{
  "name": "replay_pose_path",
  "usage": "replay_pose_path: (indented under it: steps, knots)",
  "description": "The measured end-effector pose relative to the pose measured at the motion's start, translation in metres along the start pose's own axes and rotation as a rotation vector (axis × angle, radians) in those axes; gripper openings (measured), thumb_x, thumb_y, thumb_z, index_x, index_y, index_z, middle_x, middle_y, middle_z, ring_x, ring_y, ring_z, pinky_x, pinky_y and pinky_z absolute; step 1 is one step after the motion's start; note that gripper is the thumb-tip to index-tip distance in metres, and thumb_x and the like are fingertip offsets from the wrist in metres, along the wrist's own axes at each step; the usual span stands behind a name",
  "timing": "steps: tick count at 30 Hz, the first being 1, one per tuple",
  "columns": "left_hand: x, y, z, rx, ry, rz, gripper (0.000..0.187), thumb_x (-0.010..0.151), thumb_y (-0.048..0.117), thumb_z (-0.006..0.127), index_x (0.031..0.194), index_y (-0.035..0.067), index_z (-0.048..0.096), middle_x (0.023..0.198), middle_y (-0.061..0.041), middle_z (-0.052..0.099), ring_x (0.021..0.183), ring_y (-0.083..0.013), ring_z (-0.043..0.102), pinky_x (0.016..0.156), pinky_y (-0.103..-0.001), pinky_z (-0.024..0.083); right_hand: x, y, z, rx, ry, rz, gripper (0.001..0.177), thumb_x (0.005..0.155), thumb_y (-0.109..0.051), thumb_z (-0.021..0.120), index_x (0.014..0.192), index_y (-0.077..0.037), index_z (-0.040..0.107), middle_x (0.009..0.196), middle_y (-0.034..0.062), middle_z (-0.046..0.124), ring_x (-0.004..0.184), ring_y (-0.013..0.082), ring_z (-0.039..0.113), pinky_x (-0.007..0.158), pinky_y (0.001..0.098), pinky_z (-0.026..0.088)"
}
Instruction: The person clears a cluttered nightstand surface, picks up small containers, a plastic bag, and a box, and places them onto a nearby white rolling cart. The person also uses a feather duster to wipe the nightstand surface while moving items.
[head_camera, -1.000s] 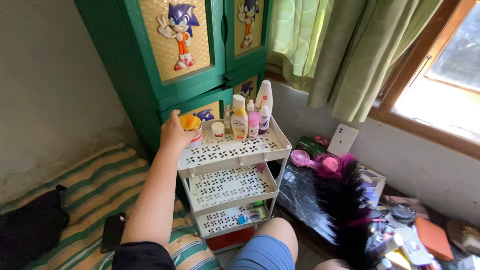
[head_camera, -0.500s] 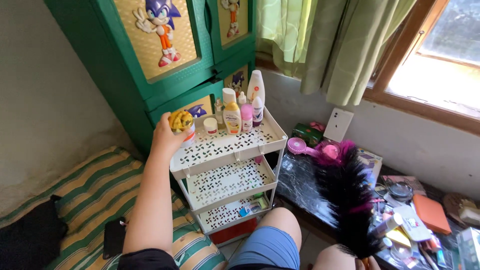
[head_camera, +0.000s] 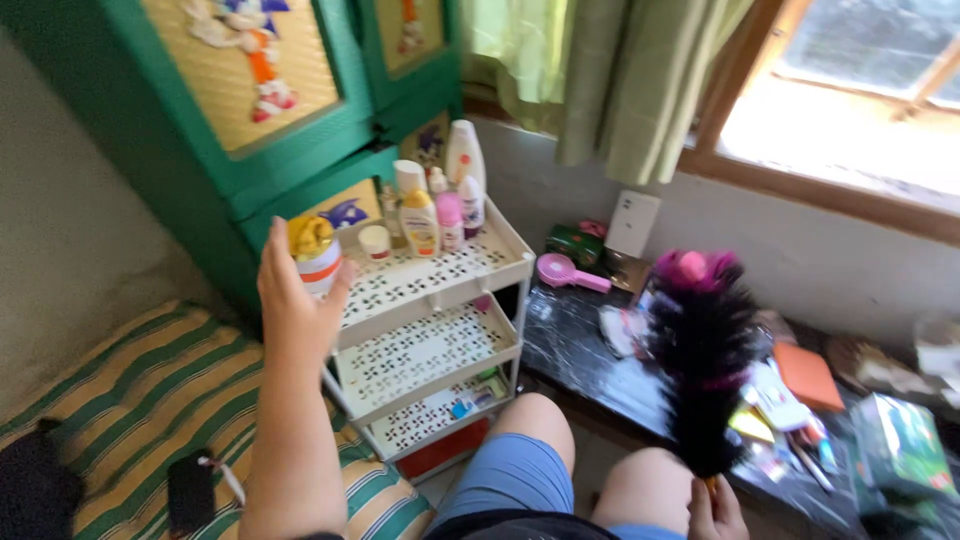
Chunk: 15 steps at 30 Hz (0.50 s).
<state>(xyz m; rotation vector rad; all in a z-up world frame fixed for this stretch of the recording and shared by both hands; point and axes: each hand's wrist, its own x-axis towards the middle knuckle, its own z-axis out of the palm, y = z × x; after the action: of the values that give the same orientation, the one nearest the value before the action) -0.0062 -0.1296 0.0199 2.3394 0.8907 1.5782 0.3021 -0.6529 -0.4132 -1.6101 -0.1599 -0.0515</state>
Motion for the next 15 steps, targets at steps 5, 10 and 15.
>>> replay_pose_path:
  steps: [5,10,15]
  knots:
    - [-0.070,0.086,0.058,-0.395,-0.186,0.277,0.054,0.088,0.025,0.079,0.135,0.005,0.060,0.141,-0.017,0.059,0.141,-0.0379,0.052,0.122,-0.049,0.037,0.003,-0.070,0.039,0.099,-0.082,0.045,0.022,0.106,-0.024,0.057,0.110,-0.004,0.061,0.075,0.0013,0.056,0.063,0.0080,0.050,0.056,0.0244,0.040]
    - [-0.145,0.114,0.198,-0.661,-0.605,0.198,0.049,0.088,0.033,0.078,0.128,0.008,0.064,0.139,-0.019,0.060,0.134,-0.0389,0.055,0.113,-0.046,0.042,-0.017,-0.118,0.028,0.108,-0.047,0.000,0.027,0.109,-0.028,0.052,0.096,-0.006,0.057,0.070,0.0003,0.052,0.060,0.0075,0.047,0.054,0.0246,0.037]
    - [-0.232,0.102,0.356,-0.718,-0.966,0.163,0.052,0.087,0.040,0.076,0.126,0.007,0.065,0.131,-0.020,0.064,0.125,-0.0369,0.060,0.107,-0.043,0.046,-0.019,-0.100,0.007,0.146,0.066,0.057,0.027,0.108,-0.030,0.053,0.097,-0.005,0.056,0.067,0.0008,0.051,0.058,0.0087,0.045,0.052,0.0253,0.035]
